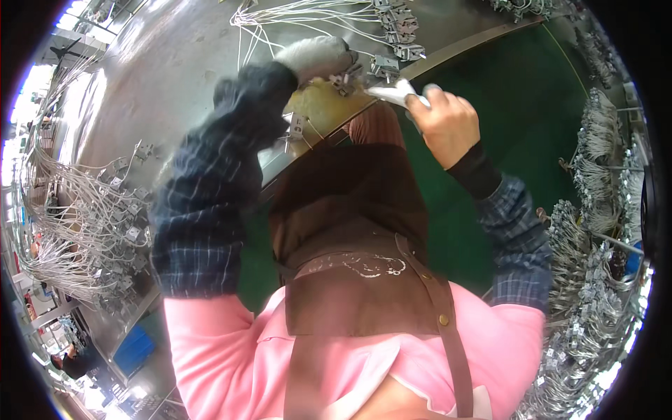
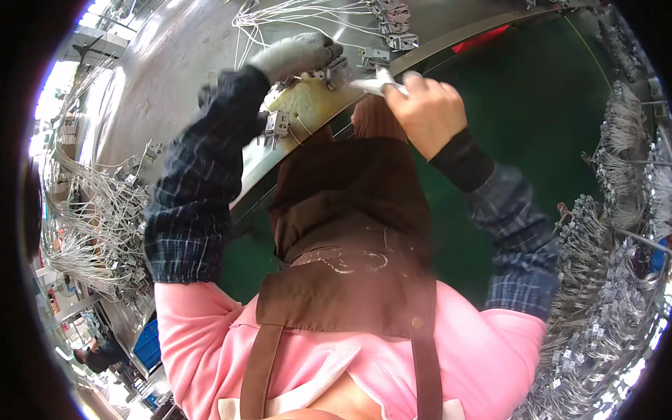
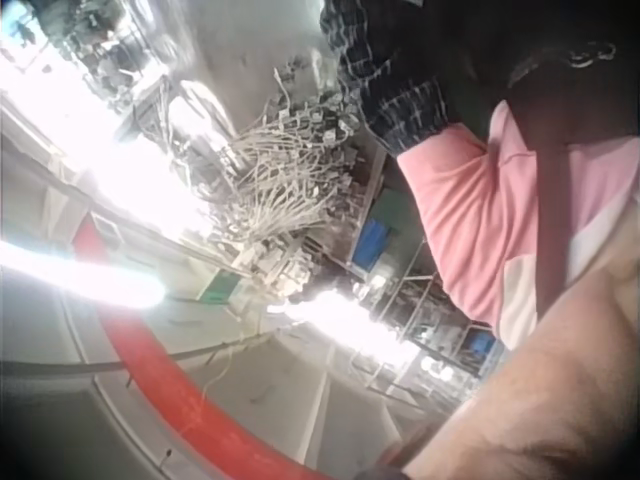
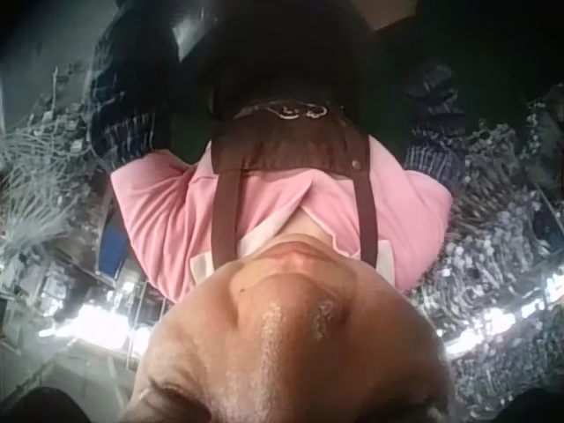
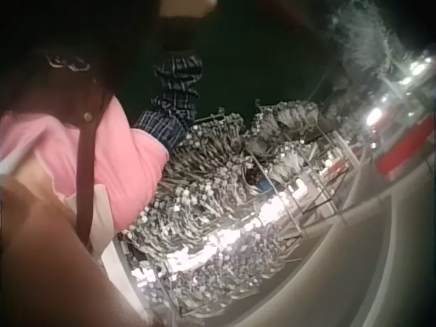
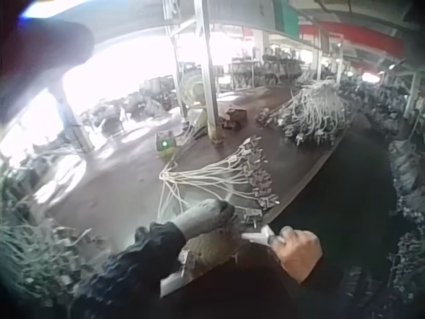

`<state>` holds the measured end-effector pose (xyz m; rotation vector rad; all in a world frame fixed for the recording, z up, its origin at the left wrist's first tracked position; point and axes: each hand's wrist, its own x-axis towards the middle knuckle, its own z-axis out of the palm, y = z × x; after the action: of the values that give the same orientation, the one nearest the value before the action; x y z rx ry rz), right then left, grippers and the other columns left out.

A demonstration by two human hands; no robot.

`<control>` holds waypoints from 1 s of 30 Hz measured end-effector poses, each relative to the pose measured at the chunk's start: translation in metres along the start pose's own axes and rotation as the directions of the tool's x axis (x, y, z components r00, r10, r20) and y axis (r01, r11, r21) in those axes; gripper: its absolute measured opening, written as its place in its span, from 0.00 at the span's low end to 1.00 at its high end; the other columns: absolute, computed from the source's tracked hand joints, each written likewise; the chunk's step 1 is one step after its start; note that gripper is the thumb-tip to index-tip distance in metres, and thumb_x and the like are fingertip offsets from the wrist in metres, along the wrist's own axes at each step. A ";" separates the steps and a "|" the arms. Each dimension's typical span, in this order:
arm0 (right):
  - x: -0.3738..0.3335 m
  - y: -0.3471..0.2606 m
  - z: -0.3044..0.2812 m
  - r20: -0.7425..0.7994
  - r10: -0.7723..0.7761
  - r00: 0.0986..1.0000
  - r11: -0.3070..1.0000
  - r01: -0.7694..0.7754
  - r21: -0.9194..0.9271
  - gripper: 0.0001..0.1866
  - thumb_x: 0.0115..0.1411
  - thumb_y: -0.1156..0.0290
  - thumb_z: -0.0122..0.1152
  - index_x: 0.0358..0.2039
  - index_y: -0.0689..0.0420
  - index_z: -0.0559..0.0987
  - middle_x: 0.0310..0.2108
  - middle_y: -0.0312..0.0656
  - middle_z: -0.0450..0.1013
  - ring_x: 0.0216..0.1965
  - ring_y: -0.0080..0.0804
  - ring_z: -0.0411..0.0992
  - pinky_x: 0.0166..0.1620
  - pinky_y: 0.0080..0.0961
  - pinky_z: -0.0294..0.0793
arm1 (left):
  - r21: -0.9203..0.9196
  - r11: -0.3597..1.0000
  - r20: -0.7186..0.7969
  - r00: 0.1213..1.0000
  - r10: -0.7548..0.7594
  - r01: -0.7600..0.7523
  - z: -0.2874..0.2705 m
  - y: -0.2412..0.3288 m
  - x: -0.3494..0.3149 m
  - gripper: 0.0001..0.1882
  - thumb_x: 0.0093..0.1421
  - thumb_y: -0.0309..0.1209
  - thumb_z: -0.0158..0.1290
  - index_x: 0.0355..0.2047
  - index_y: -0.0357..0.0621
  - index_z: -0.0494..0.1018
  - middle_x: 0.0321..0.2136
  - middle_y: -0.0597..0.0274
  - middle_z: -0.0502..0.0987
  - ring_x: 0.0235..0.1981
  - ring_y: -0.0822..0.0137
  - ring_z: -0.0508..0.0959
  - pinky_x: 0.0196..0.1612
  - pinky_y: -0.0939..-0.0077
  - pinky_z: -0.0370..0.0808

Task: Manually attaching and crimping electronic components onto a wiring harness assembly at a workbench.

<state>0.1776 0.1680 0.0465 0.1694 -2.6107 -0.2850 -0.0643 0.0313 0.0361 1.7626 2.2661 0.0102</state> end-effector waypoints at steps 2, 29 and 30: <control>0.014 0.001 -0.008 0.021 -0.130 0.991 0.989 0.132 -0.065 0.09 0.51 0.68 0.55 0.34 0.49 0.76 0.25 0.36 0.68 0.24 0.30 0.72 0.27 0.29 0.71 | -0.044 0.969 0.297 0.930 -0.218 0.241 -0.025 0.011 0.013 0.13 0.58 0.31 0.49 0.39 0.36 0.73 0.30 0.51 0.78 0.31 0.55 0.80 0.34 0.59 0.77; 0.047 -0.021 0.108 0.269 0.476 0.838 0.102 -0.356 0.929 0.22 0.51 0.71 0.67 0.45 0.63 0.71 0.30 0.42 0.75 0.32 0.29 0.73 0.37 0.27 0.72 | -0.099 0.990 -0.326 0.937 -0.124 0.097 0.039 0.025 -0.057 0.31 0.47 0.40 0.61 0.54 0.50 0.68 0.51 0.55 0.69 0.52 0.50 0.69 0.53 0.57 0.66; 0.052 -0.013 0.110 0.247 0.402 0.882 0.229 -0.358 0.905 0.21 0.51 0.70 0.65 0.45 0.62 0.71 0.31 0.46 0.75 0.34 0.35 0.74 0.38 0.31 0.72 | -0.083 0.994 -0.367 0.926 -0.093 0.067 0.041 0.023 -0.062 0.31 0.47 0.39 0.61 0.53 0.51 0.69 0.51 0.55 0.69 0.52 0.50 0.68 0.54 0.56 0.65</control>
<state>0.0786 0.1645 -0.0255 -0.1055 -2.2915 1.4744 -0.0198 -0.0279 0.0135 1.7501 2.5575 0.4370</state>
